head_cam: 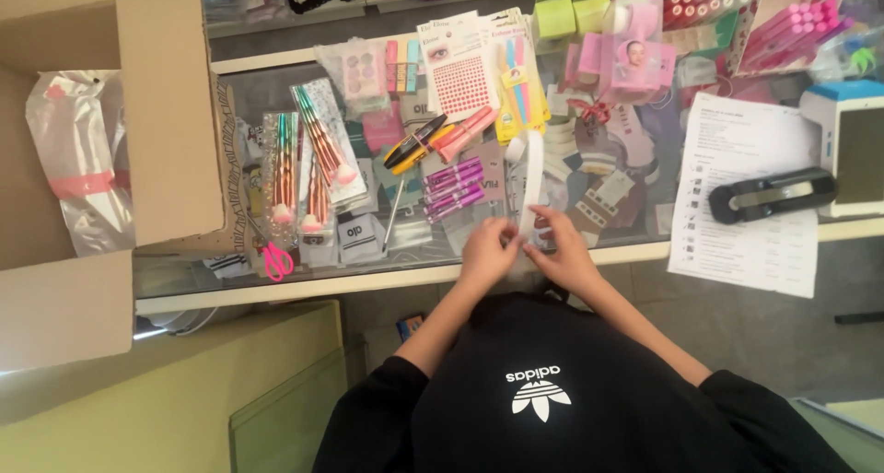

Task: Applying small adhesive labels to cosmetic tubes and stapling paperwork at a store counter.

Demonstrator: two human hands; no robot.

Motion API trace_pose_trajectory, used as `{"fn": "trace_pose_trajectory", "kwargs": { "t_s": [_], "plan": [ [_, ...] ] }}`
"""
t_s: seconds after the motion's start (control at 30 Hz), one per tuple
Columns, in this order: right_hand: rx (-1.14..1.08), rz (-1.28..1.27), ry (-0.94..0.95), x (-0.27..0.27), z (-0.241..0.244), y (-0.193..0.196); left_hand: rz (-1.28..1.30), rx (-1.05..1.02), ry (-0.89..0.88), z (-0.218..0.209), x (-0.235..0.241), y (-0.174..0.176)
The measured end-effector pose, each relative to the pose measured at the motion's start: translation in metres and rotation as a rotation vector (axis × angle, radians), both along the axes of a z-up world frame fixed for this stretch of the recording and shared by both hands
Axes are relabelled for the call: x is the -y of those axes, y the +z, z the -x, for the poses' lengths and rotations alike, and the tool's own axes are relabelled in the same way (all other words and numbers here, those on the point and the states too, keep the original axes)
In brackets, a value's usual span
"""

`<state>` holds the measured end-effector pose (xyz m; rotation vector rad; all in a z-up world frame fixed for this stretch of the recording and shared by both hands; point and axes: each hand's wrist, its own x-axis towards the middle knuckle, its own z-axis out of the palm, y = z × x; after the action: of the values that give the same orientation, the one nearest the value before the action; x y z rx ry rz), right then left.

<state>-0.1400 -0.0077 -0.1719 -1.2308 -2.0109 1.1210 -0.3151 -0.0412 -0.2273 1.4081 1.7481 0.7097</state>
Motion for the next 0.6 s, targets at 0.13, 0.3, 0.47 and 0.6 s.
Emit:
{"fn": "trace_pose_trajectory", "kwargs": {
  "t_s": [0.13,0.3,0.47,0.6],
  "plan": [
    [-0.319,0.053,-0.059,0.013,0.003,-0.026,0.002,0.455,0.124,0.009,-0.013,-0.035],
    [-0.447,-0.003,-0.1,0.014,0.01,-0.021,-0.041,0.964,0.147,0.013,-0.012,0.019],
    [-0.42,-0.059,-0.215,0.013,0.015,0.001,-0.208,0.797,0.063,0.019,0.003,0.049],
    [-0.397,-0.081,-0.242,0.013,0.013,0.0,-0.399,0.566,0.06,0.021,0.007,0.061]
  ]
}}
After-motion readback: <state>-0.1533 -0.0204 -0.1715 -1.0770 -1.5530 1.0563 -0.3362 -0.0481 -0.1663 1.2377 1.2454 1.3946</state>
